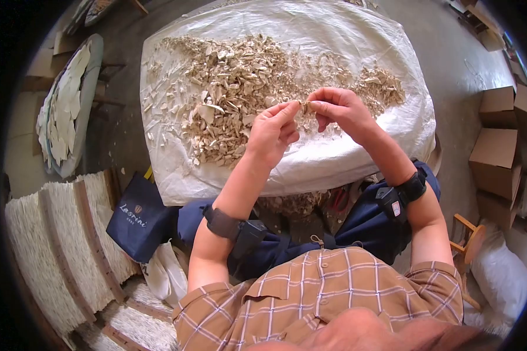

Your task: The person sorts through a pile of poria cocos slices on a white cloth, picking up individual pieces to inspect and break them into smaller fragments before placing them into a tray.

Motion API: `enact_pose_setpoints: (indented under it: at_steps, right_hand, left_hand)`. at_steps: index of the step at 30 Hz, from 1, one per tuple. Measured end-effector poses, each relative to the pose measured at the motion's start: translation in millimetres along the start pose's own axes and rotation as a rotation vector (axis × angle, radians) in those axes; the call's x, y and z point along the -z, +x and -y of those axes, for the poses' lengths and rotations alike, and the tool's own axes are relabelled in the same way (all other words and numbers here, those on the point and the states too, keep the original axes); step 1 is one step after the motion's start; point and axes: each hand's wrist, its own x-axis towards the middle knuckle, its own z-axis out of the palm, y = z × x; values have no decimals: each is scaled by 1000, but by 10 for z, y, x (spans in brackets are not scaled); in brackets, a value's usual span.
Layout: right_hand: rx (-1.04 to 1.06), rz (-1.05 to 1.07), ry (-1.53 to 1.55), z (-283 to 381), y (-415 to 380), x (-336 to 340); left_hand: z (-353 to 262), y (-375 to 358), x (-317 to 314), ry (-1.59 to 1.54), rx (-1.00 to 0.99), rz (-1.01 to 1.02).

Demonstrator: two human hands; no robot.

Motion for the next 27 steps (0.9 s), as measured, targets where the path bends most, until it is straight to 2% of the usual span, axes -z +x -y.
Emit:
enact_pose_setpoints:
  at_steps: [4,7,9,11,13,19,21,22,24,25,26,27]
  right_hand:
    - [-20,5,20,-25,8,-14]
    - [-9,-20,4,-16,11,-7]
    - [19,12,-47,-17,20,7]
    - [61,-15,-32,-33,25,-18]
    - [83,5,-103,-31,19,-43]
    - [123,-16,-245,-23,10,-96]
    - [134,-4,-278,-28,2,-95]
    - [103,9,-226,-42,6,-89]
    - [85,24,-178,-27,10,-85]
    - [37,21,-4,-10,5,-91]
    - [-11,20,171,7,8,-91]
    - [-3,23,169,14,20,-87]
  left_hand:
    - [-16,14,25,-24,14,29]
    - [-42,-17,-28,49,-6,-21]
    - [-56,-41,-51,156,-99,-89]
    - [-42,-42,-17,170,-135,-47]
    - [-4,-42,-18,417,-239,-144]
    - [-59,-50,51,614,-310,-140]
    - [-97,-47,51,684,-327,-64]
    - [-102,-55,28,686,-331,-62]
    - [-100,-86,-22,383,-198,-92]
    - [-106,-77,-11,385,-208,-88]
    - [-104,-56,15,228,-159,-16]
    - [-110,-45,26,73,-108,58]
